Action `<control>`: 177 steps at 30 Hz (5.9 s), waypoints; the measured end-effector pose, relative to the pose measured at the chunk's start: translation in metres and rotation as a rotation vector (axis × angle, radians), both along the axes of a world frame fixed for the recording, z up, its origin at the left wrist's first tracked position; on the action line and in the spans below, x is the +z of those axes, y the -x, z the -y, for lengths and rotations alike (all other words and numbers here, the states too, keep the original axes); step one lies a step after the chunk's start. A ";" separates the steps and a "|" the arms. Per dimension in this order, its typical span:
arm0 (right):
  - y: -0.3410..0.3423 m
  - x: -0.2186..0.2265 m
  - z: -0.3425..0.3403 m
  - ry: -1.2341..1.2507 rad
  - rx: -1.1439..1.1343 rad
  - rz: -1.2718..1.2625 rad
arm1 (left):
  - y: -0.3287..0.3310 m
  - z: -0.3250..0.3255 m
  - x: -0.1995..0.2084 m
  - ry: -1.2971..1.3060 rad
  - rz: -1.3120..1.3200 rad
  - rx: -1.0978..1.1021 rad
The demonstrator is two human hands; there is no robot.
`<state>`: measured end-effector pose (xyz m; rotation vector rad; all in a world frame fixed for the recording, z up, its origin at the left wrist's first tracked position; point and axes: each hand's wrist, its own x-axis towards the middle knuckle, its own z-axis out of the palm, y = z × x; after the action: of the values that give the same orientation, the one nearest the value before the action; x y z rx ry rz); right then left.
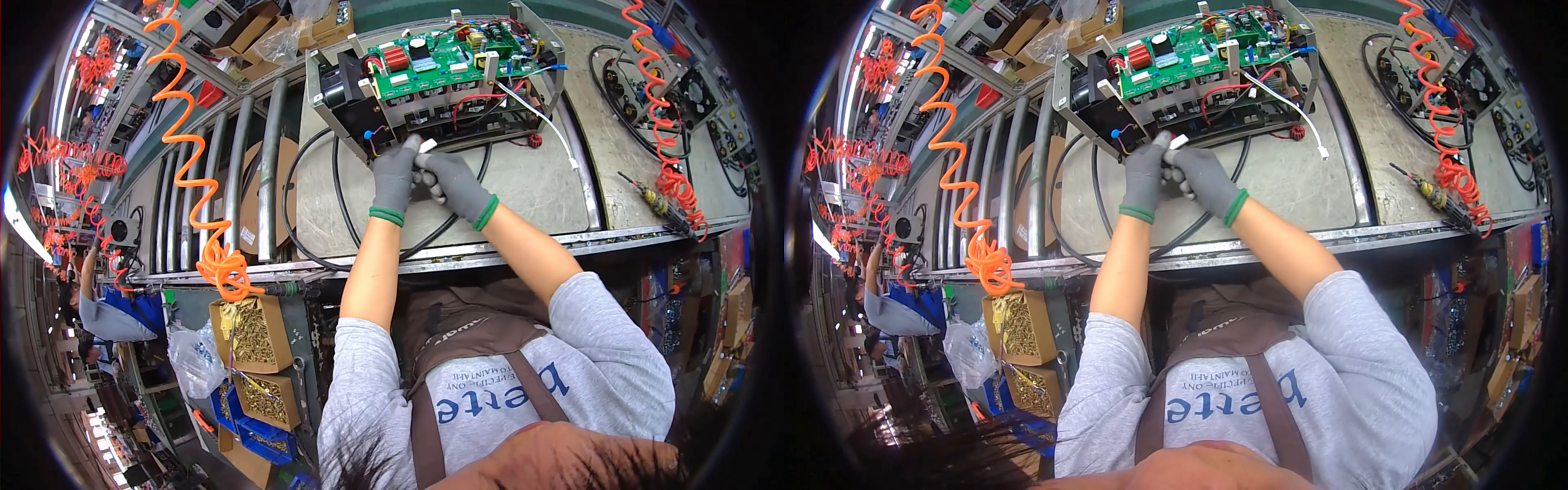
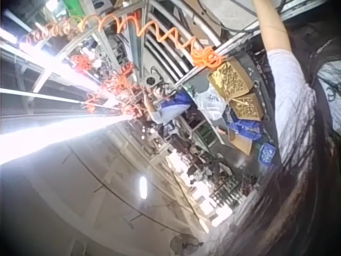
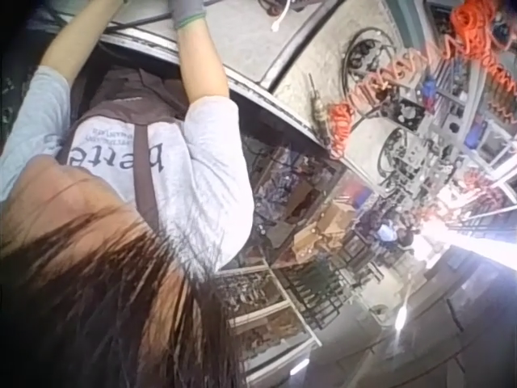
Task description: Assemble an electronic inverter unit on a production line.
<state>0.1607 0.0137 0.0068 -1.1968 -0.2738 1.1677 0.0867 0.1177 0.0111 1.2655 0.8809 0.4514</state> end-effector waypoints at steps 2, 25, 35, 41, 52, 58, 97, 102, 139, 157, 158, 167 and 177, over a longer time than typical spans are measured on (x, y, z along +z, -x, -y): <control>-0.002 -0.008 0.004 -0.007 -0.055 0.397 | -0.002 0.000 -0.013 -0.149 0.005 -0.009; -0.013 -0.018 -0.008 -0.293 -0.215 -1.043 | 0.004 -0.005 -0.002 0.071 0.015 -0.102; -0.022 -0.003 0.014 0.067 0.104 -0.241 | -0.002 -0.018 -0.018 0.533 0.316 -0.280; -0.027 -0.002 0.036 -0.021 -0.236 0.948 | -0.008 0.002 -0.007 0.265 0.094 -0.092; -0.036 -0.004 0.012 0.069 -0.269 1.722 | -0.006 0.013 0.010 0.148 0.108 0.094; -0.012 0.005 0.003 -0.025 -0.133 0.201 | 0.002 0.008 -0.008 0.255 0.133 -0.103; -0.053 0.009 0.004 0.457 -0.009 1.821 | -0.010 -0.001 -0.008 -1.527 -0.582 -0.140; -0.057 0.012 0.004 0.427 0.019 1.863 | -0.020 -0.003 -0.009 -1.594 -0.636 -0.136; -0.057 -0.014 -0.011 0.330 -0.128 1.597 | -0.027 -0.007 0.004 -1.597 -0.759 -0.217; -0.053 0.012 -0.014 0.375 0.161 1.734 | -0.036 -0.014 -0.022 -1.302 -0.746 0.100; -0.054 0.011 -0.015 0.362 0.145 1.747 | -0.034 -0.013 -0.023 -1.324 -0.747 0.093; -0.051 0.015 -0.013 0.390 0.175 1.756 | -0.031 -0.006 -0.031 -1.217 -0.568 0.258; -0.056 0.011 -0.013 0.399 0.210 1.773 | -0.018 -0.002 -0.032 -1.103 -0.369 0.066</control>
<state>0.2165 0.0269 0.0177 -2.3354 -1.5361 -0.0293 0.1047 0.1197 -0.0213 2.3859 1.0096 0.8260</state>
